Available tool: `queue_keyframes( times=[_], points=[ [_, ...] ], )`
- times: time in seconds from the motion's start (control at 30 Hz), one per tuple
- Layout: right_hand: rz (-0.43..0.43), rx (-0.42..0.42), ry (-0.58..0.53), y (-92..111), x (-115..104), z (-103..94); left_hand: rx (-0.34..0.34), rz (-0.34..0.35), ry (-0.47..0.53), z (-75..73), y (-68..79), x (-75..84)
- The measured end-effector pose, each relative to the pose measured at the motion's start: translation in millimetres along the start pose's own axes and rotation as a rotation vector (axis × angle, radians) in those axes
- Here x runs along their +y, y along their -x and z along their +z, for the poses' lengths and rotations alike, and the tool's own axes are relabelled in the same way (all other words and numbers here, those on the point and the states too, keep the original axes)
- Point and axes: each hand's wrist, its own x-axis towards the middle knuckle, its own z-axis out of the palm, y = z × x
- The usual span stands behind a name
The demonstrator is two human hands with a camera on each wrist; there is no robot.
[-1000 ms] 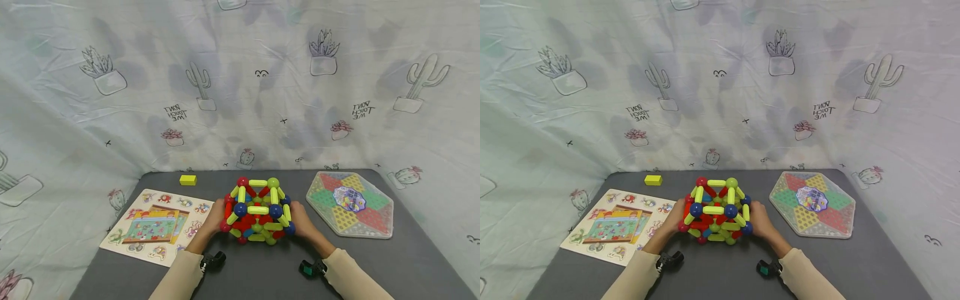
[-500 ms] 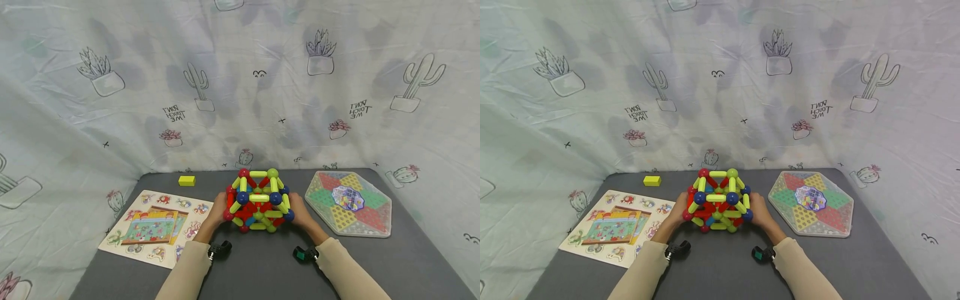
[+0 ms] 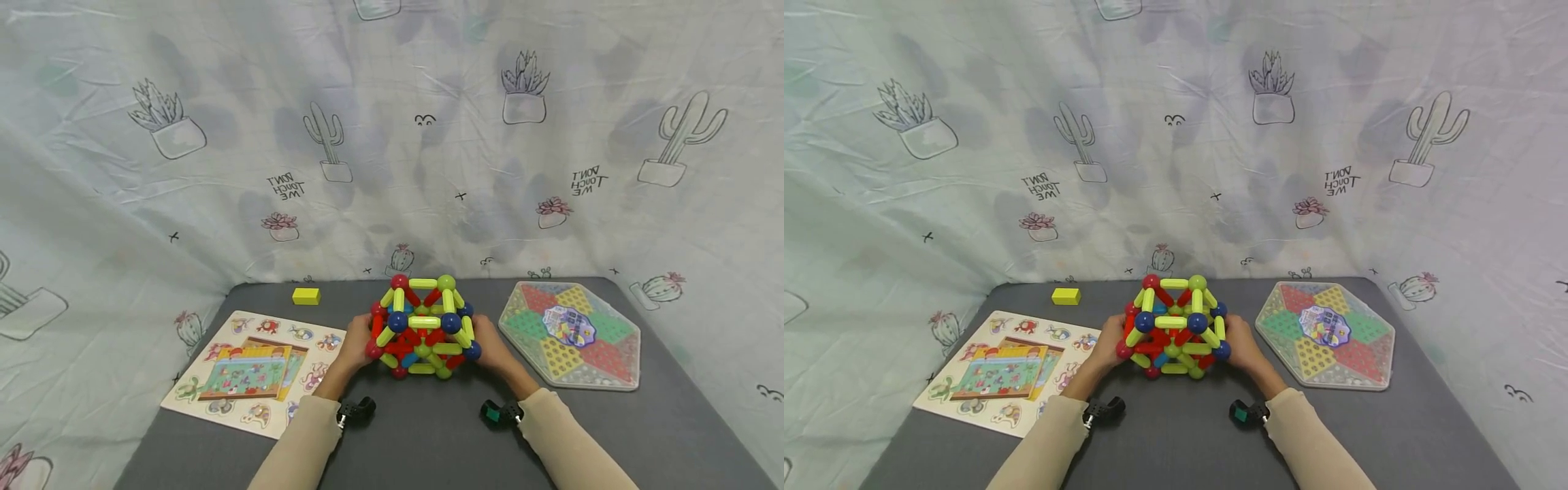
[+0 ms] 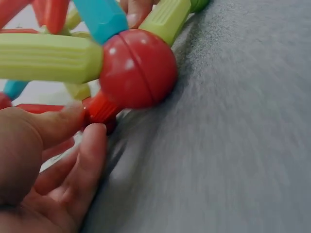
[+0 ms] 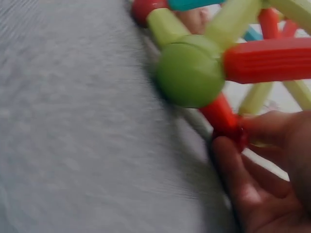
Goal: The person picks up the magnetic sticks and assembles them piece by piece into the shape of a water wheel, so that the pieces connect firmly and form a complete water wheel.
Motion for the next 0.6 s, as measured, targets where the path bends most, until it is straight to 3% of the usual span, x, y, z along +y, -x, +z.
queue_keyframes(
  times=[0.17,0.23,0.3,0.37,0.47,0.6],
  points=[
    [0.061,-0.070,0.028,10,-13,-21.8,0.038,-0.026,-0.036,-38.1,24.1,27.0],
    [0.079,-0.077,0.089,18,-26,-39.0,0.081,0.000,-0.096,-62.5,33.8,38.9],
    [0.035,-0.048,0.196,26,-41,-58.8,0.136,0.054,-0.177,-91.9,43.5,54.2],
    [-0.062,0.020,0.324,33,-59,-80.1,0.213,0.137,-0.270,-123.0,52.0,74.0],
    [-0.294,0.200,0.503,36,-87,-111.0,0.334,0.271,-0.408,-164.2,63.4,106.5],
    [-0.483,0.376,0.644,36,-122,-149.5,0.443,0.391,-0.543,-200.5,77.1,142.6]
  ],
)
